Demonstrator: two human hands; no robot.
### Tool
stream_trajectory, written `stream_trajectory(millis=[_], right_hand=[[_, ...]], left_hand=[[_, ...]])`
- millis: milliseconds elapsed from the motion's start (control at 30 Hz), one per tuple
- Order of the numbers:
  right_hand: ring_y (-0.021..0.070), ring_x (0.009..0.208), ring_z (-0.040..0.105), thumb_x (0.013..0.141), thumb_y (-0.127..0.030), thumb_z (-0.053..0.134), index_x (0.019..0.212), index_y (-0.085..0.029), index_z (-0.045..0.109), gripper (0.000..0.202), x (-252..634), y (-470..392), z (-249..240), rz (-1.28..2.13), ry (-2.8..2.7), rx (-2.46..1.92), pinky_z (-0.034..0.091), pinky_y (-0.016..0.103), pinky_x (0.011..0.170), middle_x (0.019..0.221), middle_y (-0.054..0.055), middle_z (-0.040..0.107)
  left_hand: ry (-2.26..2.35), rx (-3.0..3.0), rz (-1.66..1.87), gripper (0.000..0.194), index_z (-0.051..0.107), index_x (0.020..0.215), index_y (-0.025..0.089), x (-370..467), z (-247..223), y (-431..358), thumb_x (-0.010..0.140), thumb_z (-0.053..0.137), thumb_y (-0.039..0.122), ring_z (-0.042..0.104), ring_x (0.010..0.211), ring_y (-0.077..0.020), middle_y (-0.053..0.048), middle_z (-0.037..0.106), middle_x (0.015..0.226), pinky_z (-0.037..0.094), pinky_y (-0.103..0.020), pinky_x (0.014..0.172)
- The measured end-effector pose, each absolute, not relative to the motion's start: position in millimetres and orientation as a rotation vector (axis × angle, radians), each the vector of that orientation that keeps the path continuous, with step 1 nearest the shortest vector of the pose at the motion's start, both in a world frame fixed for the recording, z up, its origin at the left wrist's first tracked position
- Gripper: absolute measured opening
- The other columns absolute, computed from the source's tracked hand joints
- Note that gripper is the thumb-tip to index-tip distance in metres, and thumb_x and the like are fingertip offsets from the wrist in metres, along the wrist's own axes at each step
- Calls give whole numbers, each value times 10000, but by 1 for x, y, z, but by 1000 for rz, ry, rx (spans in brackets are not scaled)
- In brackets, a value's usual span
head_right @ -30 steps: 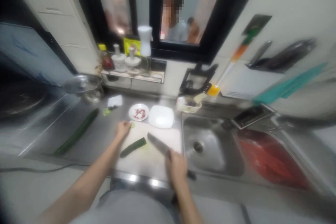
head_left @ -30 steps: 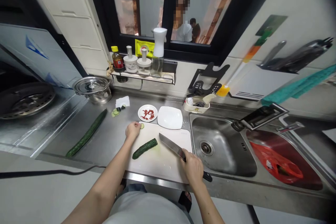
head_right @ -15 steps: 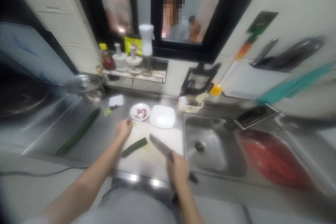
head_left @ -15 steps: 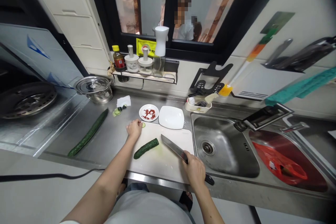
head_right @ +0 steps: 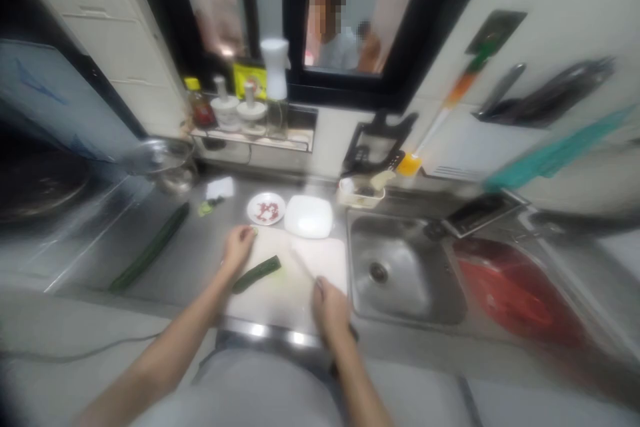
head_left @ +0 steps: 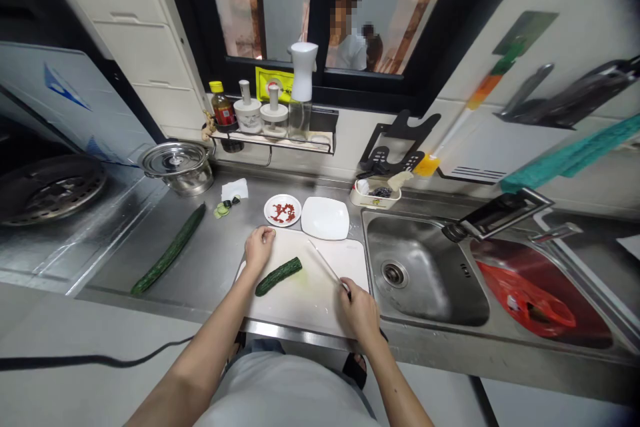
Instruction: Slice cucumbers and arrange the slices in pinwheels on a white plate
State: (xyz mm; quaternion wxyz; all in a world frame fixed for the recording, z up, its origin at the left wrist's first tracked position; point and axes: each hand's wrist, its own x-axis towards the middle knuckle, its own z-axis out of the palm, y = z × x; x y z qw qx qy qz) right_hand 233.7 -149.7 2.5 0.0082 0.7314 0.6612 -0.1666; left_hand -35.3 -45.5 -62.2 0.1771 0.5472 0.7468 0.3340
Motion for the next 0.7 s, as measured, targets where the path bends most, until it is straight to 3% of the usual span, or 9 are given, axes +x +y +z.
stream_trajectory(millis=[100,200,700], right_hand=[[169,863,650,973,-286,312,1107,-214,606,332,220,-147,7,-627,2116,2167,356,236,675,932,49,719],[177,885,646,972,-282,320,1120,-184,577,312,205,-144,13,-664,2110,2092,350,240,673,975,82,707],[218,894,655,945,-209,292,1096,-150,566,319,181,-136,25,-678,2168,1913,401,290,715,949,132,692]], left_hand=[[1817,1744,968,233,689,922,215,-22,-63,-75,876,517,364,606,850,-184,-47,684,947,464,-305,805],[1631,1914,898,251,702,950,227,-11,-60,-99,900,502,371,604,946,-194,-51,684,974,463,-320,874],[1532,2100,797,292,684,1126,252,-4,-73,-110,936,471,309,606,957,-187,-55,685,1034,485,-316,870]])
